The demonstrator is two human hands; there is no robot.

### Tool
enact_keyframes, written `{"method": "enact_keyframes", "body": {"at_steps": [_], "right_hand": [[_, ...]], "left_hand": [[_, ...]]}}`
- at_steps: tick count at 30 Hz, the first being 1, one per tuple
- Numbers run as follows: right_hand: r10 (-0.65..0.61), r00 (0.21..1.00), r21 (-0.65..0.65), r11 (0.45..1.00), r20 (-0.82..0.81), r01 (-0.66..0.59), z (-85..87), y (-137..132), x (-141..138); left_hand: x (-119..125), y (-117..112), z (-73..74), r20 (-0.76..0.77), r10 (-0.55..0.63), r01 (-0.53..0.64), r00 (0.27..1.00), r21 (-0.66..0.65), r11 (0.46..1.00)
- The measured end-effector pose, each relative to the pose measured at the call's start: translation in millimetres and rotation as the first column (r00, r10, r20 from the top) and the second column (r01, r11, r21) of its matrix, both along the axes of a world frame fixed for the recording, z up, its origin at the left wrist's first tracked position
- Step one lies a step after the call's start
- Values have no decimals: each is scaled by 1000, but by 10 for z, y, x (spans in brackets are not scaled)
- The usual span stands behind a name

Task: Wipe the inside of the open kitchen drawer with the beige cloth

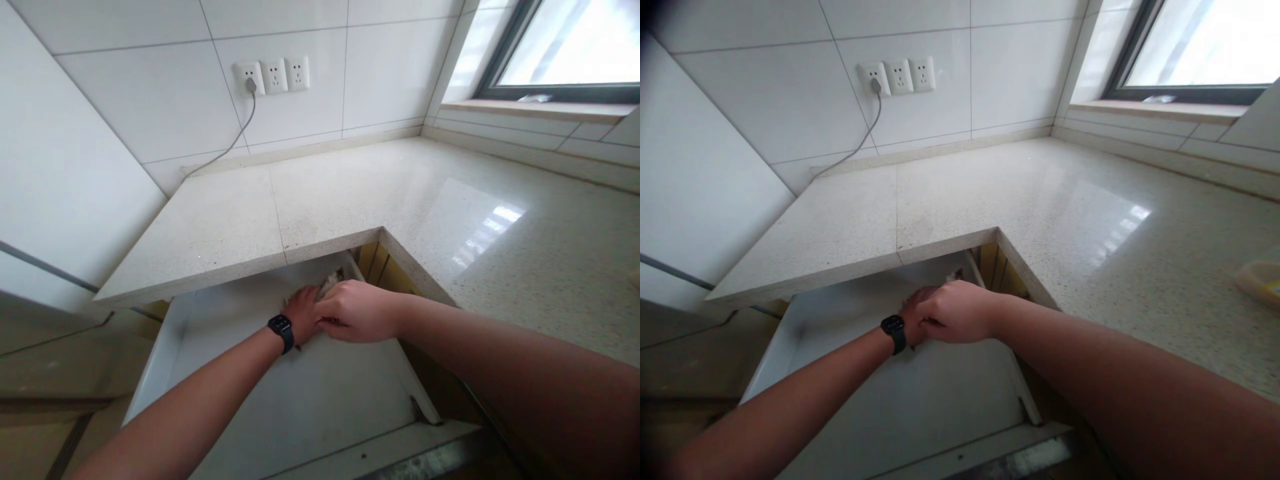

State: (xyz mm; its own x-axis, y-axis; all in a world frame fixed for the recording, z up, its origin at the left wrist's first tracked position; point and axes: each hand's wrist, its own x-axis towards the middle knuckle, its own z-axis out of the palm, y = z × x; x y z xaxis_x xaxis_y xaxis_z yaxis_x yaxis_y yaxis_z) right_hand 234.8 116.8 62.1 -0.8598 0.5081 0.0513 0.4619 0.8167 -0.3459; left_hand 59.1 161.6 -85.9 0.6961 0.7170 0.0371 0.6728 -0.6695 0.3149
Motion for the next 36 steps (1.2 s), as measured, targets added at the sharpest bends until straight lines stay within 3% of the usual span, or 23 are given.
{"method": "enact_keyframes", "body": {"at_steps": [6,9,12,19,25,27,29,33,36], "right_hand": [[-20,997,-23,999,70,22,-6,-26,3],[-18,994,-39,999,107,22,-5,-36,0],[-24,991,-44,999,134,30,0,-38,-4],[-15,984,-46,999,177,24,-10,-38,-18],[-15,982,-58,998,190,27,-30,-33,-28],[-21,980,-73,997,196,36,-36,-28,-31],[-33,977,-84,995,212,52,-46,-23,-30],[-52,969,-81,994,241,73,-77,-18,-17],[-48,970,-81,994,238,69,-84,-23,-15]], "left_hand": [[-220,735,-76,-107,238,-223,965,130,966],[-282,865,-139,-105,320,-303,942,147,942],[-297,827,-169,-98,359,-342,928,159,926],[-302,463,-123,-118,342,-320,932,169,932],[-302,-65,-80,-157,159,-128,975,189,974],[-302,-295,-37,-154,65,-39,986,161,986],[-301,-542,31,-136,-105,119,985,99,988],[-273,-1006,138,-57,-462,462,885,-11,887],[-224,-1164,116,-6,-489,489,872,-24,872]]}}
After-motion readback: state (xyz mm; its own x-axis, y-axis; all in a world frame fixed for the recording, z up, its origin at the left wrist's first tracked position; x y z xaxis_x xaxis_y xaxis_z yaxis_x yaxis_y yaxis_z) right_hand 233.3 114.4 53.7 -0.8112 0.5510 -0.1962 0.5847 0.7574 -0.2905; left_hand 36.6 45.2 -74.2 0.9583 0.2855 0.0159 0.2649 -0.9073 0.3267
